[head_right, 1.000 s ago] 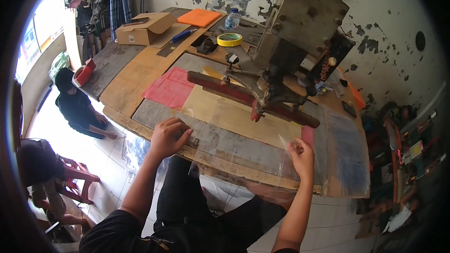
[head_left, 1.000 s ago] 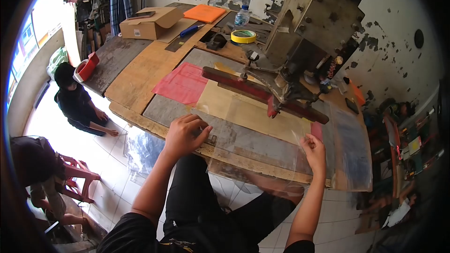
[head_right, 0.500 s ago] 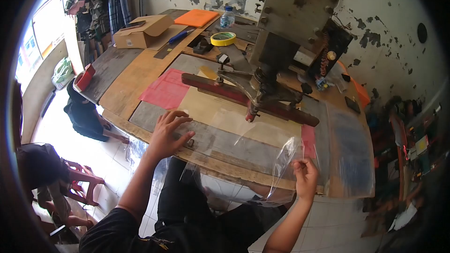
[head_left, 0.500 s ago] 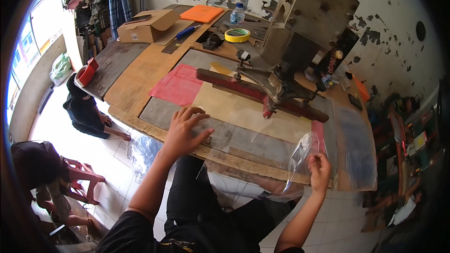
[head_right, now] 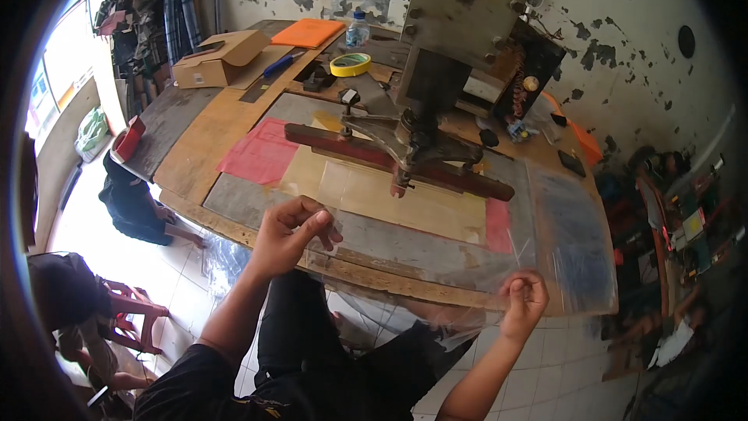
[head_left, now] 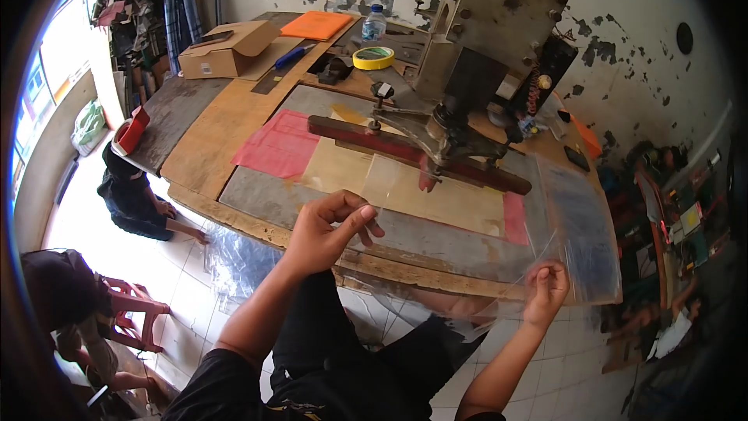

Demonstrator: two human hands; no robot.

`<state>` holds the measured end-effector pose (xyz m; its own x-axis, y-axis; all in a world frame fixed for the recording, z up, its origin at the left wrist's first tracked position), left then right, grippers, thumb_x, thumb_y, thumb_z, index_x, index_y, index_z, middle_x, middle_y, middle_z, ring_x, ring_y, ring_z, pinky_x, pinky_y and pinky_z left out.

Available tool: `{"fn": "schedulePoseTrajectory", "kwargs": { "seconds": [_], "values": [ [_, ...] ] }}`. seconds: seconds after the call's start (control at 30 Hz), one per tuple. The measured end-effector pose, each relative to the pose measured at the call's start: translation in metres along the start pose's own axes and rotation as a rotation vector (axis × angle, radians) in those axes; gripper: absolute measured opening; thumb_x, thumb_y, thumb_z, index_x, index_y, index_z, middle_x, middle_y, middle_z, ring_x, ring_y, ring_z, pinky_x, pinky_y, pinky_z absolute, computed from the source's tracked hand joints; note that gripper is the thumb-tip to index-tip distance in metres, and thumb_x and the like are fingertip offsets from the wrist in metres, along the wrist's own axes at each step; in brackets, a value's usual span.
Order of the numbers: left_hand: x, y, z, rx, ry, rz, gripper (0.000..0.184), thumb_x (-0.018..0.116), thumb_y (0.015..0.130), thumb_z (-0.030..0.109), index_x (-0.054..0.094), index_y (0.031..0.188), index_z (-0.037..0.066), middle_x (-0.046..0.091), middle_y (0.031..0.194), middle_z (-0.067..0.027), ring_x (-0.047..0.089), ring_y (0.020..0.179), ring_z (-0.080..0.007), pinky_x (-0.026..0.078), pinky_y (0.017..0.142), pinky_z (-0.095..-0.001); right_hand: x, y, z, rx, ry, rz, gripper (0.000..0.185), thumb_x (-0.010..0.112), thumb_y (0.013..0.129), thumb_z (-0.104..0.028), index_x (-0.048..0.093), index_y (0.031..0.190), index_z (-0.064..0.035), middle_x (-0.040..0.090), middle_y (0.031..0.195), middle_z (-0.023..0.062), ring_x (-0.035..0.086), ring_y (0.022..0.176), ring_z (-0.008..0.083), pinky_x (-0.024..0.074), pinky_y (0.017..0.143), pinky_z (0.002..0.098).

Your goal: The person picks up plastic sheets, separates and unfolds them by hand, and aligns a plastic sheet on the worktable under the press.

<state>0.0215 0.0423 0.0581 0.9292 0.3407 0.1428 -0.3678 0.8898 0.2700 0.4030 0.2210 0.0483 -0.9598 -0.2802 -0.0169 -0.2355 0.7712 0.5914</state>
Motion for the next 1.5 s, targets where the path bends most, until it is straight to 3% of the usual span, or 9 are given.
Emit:
{"fn": "schedulePoseTrajectory", "kwargs": {
  "seconds": [0.17, 0.5, 0.97, 1.07, 1.17, 1.2, 1.27, 1.47, 1.5],
  "values": [
    [0.002, -0.009, 0.035, 0.098, 0.075, 0.055, 0.022, 0.068, 0.109, 0.017, 0.071, 0.104, -0.005, 0.079, 0.090, -0.0114, 0.075, 0.077, -0.0136, 0.060, 0.066, -0.0272, -0.001, 0.009, -0.003, 0.064, 0.030, 0.058, 0.032, 0.079, 0.102, -0.034, 0.066, 0.101, -0.0041, 0.061, 0.080, 0.0004, 0.056, 0.067, 0.0099, 0.0403, 0.060, 0.0242],
    [-0.017, -0.011, 0.042, 0.161, 0.110, 0.141, 0.021, 0.067, 0.108, 0.013, 0.069, 0.105, -0.008, 0.077, 0.088, -0.0147, 0.077, 0.077, -0.0200, 0.060, 0.061, -0.0298, 0.014, 0.012, -0.017, 0.083, 0.037, 0.046, 0.032, 0.083, 0.098, -0.029, 0.067, 0.104, -0.0019, 0.062, 0.082, 0.0007, 0.061, 0.068, 0.0110, 0.0430, 0.059, 0.0243],
    [-0.058, 0.004, -0.023, 0.077, 0.090, 0.229, 0.027, 0.070, 0.108, 0.019, 0.069, 0.110, -0.008, 0.072, 0.092, -0.0104, 0.073, 0.075, -0.0166, 0.058, 0.060, -0.0293, 0.051, 0.008, -0.030, 0.066, 0.008, -0.046, 0.024, 0.085, 0.096, -0.014, 0.070, 0.105, 0.0026, 0.065, 0.094, 0.0035, 0.064, 0.073, 0.0098, 0.0510, 0.065, 0.0245],
    [-0.065, 0.007, -0.040, 0.085, 0.073, 0.250, 0.025, 0.070, 0.108, 0.018, 0.070, 0.112, -0.006, 0.070, 0.085, -0.0062, 0.069, 0.069, -0.0120, 0.053, 0.056, -0.0263, 0.055, 0.007, -0.004, 0.123, -0.012, -0.059, 0.022, 0.083, 0.097, -0.014, 0.070, 0.105, 0.0018, 0.066, 0.091, 0.0022, 0.063, 0.072, 0.0091, 0.0503, 0.064, 0.0241],
    [-0.066, 0.004, -0.052, -0.015, 0.238, 0.288, 0.020, 0.069, 0.108, 0.016, 0.073, 0.116, -0.002, 0.059, 0.069, 0.0073, 0.048, 0.059, -0.0005, 0.036, 0.053, -0.0214, 0.057, 0.001, 0.037, 0.219, -0.042, -0.034, 0.021, 0.082, 0.098, -0.014, 0.071, 0.108, 0.0011, 0.067, 0.090, 0.0015, 0.060, 0.071, 0.0081, 0.0489, 0.061, 0.0231],
    [-0.066, 0.003, -0.051, -0.025, 0.247, 0.300, 0.020, 0.069, 0.108, 0.016, 0.073, 0.116, -0.002, 0.059, 0.069, 0.0073, 0.048, 0.059, -0.0005, 0.036, 0.053, -0.0214, 0.056, -0.003, 0.048, 0.270, -0.066, -0.006, 0.021, 0.081, 0.099, -0.014, 0.072, 0.110, 0.0012, 0.067, 0.090, 0.0015, 0.060, 0.070, 0.0079, 0.0486, 0.061, 0.0228],
    [-0.063, 0.001, -0.048, -0.060, 0.242, 0.266, 0.027, 0.071, 0.107, 0.018, 0.070, 0.125, -0.002, 0.076, 0.084, -0.0009, 0.072, 0.077, -0.0077, 0.055, 0.060, -0.0227, 0.054, -0.009, 0.058, 0.310, -0.081, -0.004, 0.024, 0.081, 0.099, -0.014, 0.071, 0.114, 0.0012, 0.066, 0.090, 0.0014, 0.059, 0.070, 0.0075, 0.0484, 0.061, 0.0224],
    [-0.060, -0.001, -0.046, -0.085, 0.229, 0.268, 0.034, 0.070, 0.108, 0.018, 0.068, 0.136, 0.000, 0.077, 0.085, -0.0025, 0.074, 0.077, -0.0084, 0.056, 0.059, -0.0226, 0.055, -0.011, 0.061, 0.273, -0.088, -0.015, 0.043, 0.081, 0.100, -0.024, 0.066, 0.132, -0.0003, 0.061, 0.090, -0.0021, 0.053, 0.065, 0.0048, 0.0406, 0.058, 0.0204],
    [-0.057, 0.000, -0.043, -0.107, 0.212, 0.292, 0.033, 0.069, 0.108, 0.017, 0.068, 0.136, -0.001, 0.067, 0.077, 0.0037, 0.059, 0.068, -0.0033, 0.046, 0.057, -0.0213, 0.055, -0.011, 0.060, 0.270, -0.080, -0.005, 0.039, 0.081, 0.100, -0.019, 0.067, 0.131, -0.0003, 0.063, 0.089, -0.0010, 0.055, 0.067, 0.0054, 0.0441, 0.059, 0.0207]
  ]
}}
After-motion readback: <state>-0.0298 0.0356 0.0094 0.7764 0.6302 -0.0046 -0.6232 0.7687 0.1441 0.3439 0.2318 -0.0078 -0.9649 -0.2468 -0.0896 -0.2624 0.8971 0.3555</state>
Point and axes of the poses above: each hand's wrist, its own y-axis towards the middle knuckle, its own x-axis out of the palm, z = x × y, the point moved 6 cm from there along y, towards the middle knuckle
